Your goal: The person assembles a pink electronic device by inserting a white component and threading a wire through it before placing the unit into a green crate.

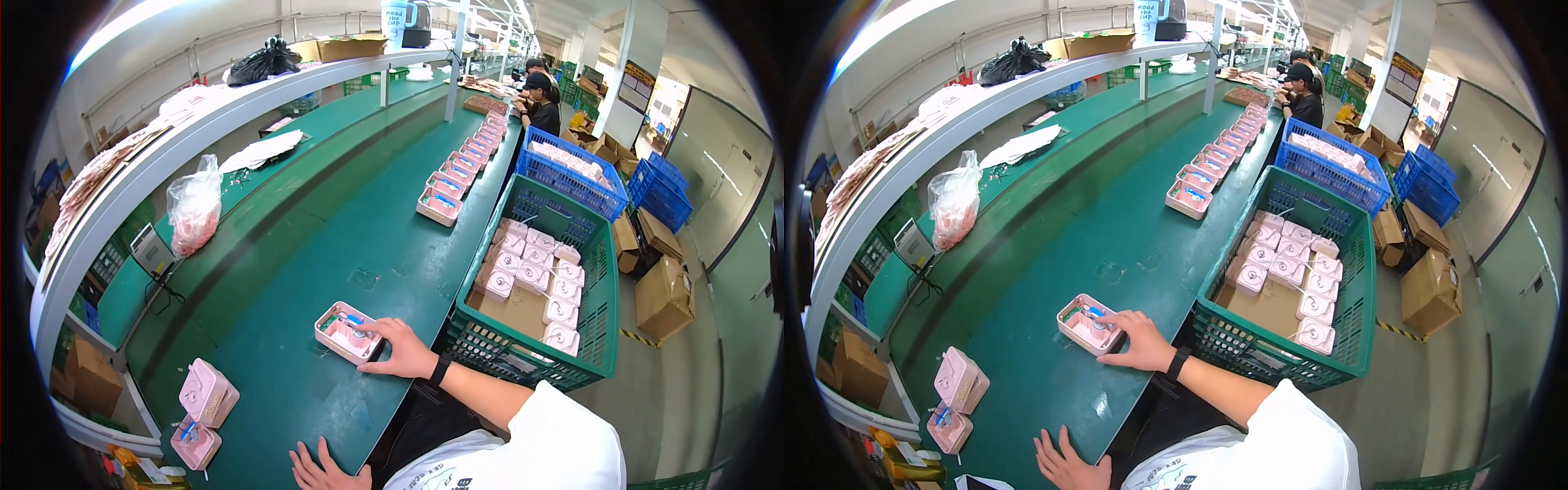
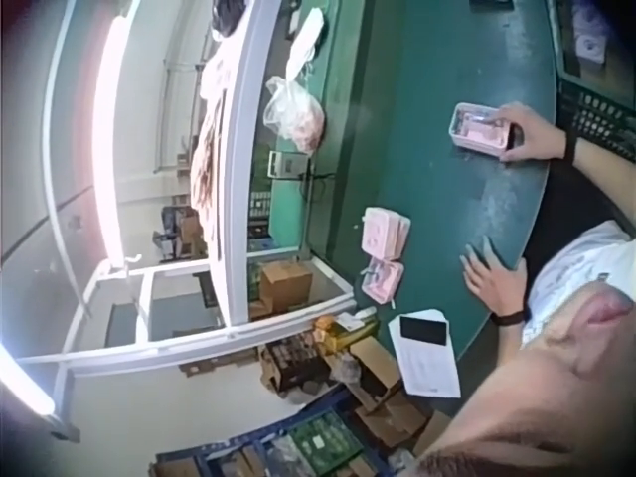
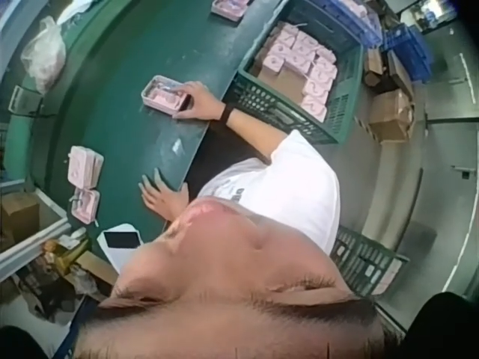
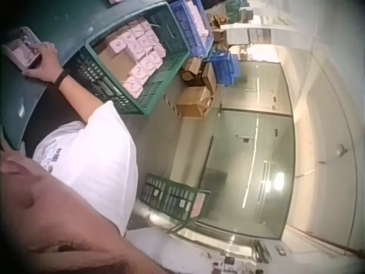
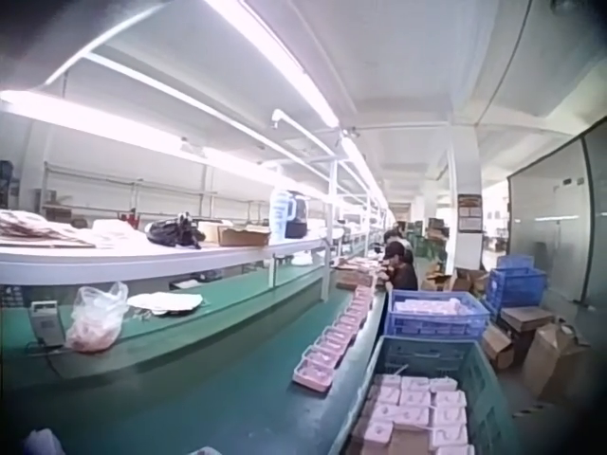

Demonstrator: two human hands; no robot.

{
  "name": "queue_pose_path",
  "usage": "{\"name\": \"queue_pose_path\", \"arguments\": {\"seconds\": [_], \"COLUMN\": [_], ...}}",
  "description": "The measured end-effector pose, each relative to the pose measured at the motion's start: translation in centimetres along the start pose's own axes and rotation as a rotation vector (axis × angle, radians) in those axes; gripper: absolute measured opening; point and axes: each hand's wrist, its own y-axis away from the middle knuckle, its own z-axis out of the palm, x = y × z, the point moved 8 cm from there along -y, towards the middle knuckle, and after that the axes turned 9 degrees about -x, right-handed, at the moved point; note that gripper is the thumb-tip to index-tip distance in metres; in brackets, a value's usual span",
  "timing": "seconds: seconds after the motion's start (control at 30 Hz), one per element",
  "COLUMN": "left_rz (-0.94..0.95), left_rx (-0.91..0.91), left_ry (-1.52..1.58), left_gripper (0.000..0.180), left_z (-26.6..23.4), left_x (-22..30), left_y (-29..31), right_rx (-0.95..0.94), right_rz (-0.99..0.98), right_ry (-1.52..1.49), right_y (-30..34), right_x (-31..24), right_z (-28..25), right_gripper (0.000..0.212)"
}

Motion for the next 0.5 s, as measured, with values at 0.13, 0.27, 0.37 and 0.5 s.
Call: {"name": "queue_pose_path", "arguments": {"seconds": [0.13,0.27,0.37,0.5], "left_rz": [0.0,0.0,-0.016,-0.046], "left_rx": [0.013,-0.014,-0.032,-0.017], "left_ry": [-0.019,-0.022,-0.003,0.02], "left_gripper": [0.106,0.105,0.103,0.103], "left_z": [0.0,-0.2,0.5,1.6], "left_x": [-0.2,0.0,-0.3,-0.6], "left_y": [0.1,-0.2,0.1,0.1], "right_rx": [0.041,0.077,-0.016,-0.26], "right_rz": [-0.028,-0.125,-0.102,-0.019], "right_ry": [0.069,0.209,0.289,0.418], "right_y": [-0.3,-0.9,-2.5,-6.4], "right_x": [0.1,-1.4,-2.7,-2.7], "right_z": [0.8,-0.6,-1.1,-2.9], "right_gripper": [0.089,0.089,0.089,0.089]}}
